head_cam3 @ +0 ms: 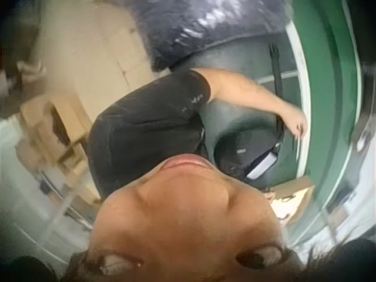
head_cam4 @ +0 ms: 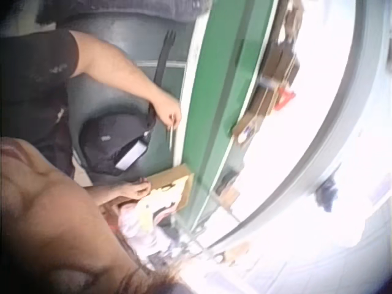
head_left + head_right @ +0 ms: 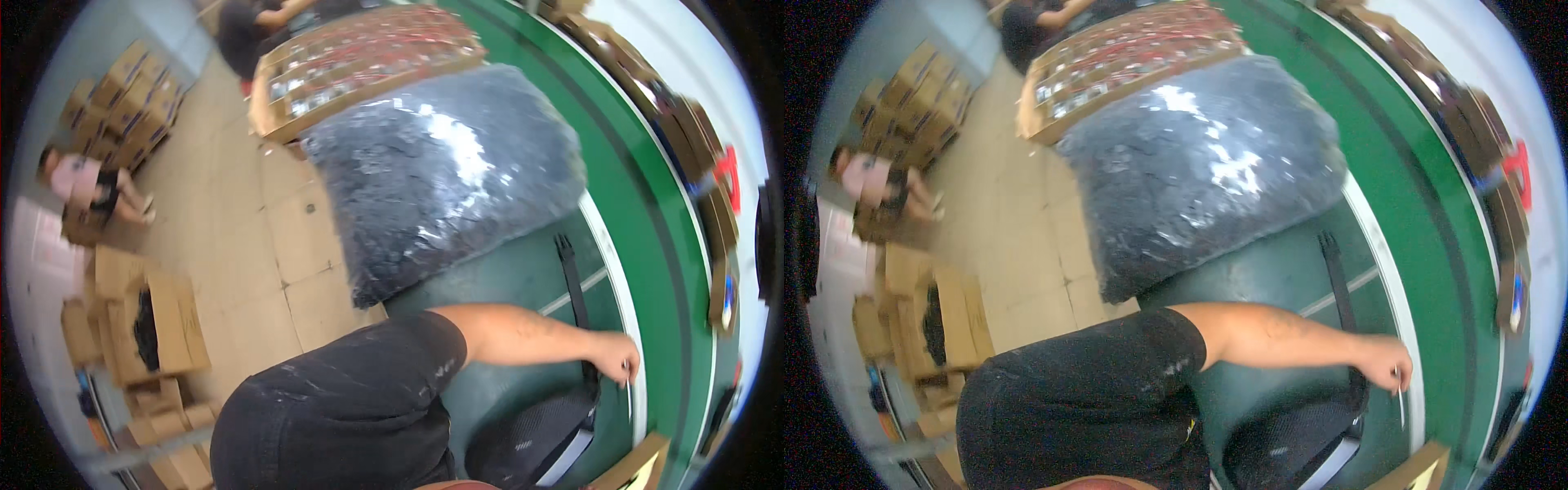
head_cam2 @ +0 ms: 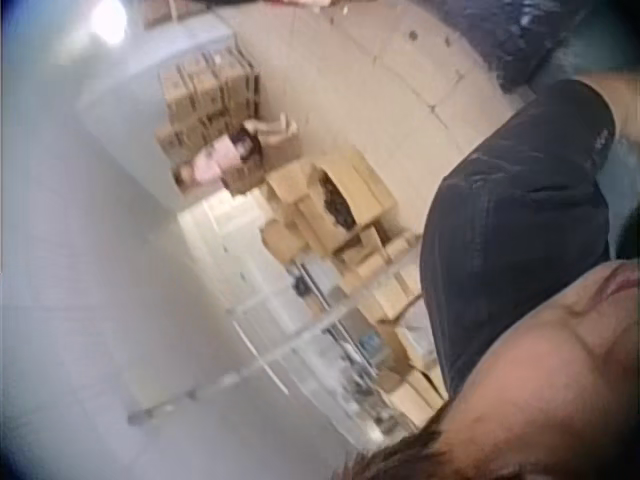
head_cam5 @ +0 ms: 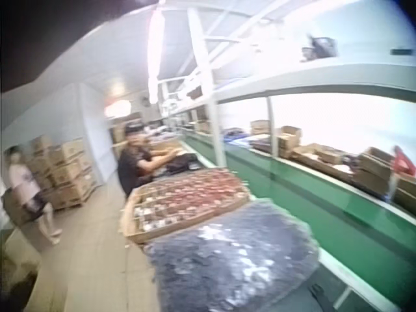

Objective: Assembling and inspecting small black bags using metal tools on a workshop table.

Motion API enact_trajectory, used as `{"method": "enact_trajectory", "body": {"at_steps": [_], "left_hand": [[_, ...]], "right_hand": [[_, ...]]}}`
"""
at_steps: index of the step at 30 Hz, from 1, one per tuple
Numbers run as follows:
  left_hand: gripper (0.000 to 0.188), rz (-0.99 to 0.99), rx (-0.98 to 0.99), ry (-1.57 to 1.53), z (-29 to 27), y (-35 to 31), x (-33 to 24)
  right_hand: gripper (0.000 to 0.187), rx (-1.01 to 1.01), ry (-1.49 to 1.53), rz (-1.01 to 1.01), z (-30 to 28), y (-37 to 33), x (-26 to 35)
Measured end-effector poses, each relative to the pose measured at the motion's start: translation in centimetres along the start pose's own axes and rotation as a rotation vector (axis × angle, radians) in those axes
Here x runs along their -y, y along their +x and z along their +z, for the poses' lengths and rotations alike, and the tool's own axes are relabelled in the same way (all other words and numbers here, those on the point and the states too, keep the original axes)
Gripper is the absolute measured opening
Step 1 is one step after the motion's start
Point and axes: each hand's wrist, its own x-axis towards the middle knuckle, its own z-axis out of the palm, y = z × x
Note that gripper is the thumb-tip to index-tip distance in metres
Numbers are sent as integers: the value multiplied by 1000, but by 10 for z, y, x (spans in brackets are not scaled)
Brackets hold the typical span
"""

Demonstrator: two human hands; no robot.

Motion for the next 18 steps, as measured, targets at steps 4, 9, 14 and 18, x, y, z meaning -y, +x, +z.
{"method": "enact_trajectory", "body": {"at_steps": [4,9,14,18], "left_hand": [[14,-57,-51,-120,1,5,2],[12,-42,-17,-295,-3,9,5],[13,-66,-25,-193,-3,9,1],[13,-20,-24,-104,-1,9,2]], "right_hand": [[26,69,366,309,96,63,34],[21,335,391,259,146,72,42],[18,527,349,247,147,75,24],[14,558,306,194,146,72,10]]}}
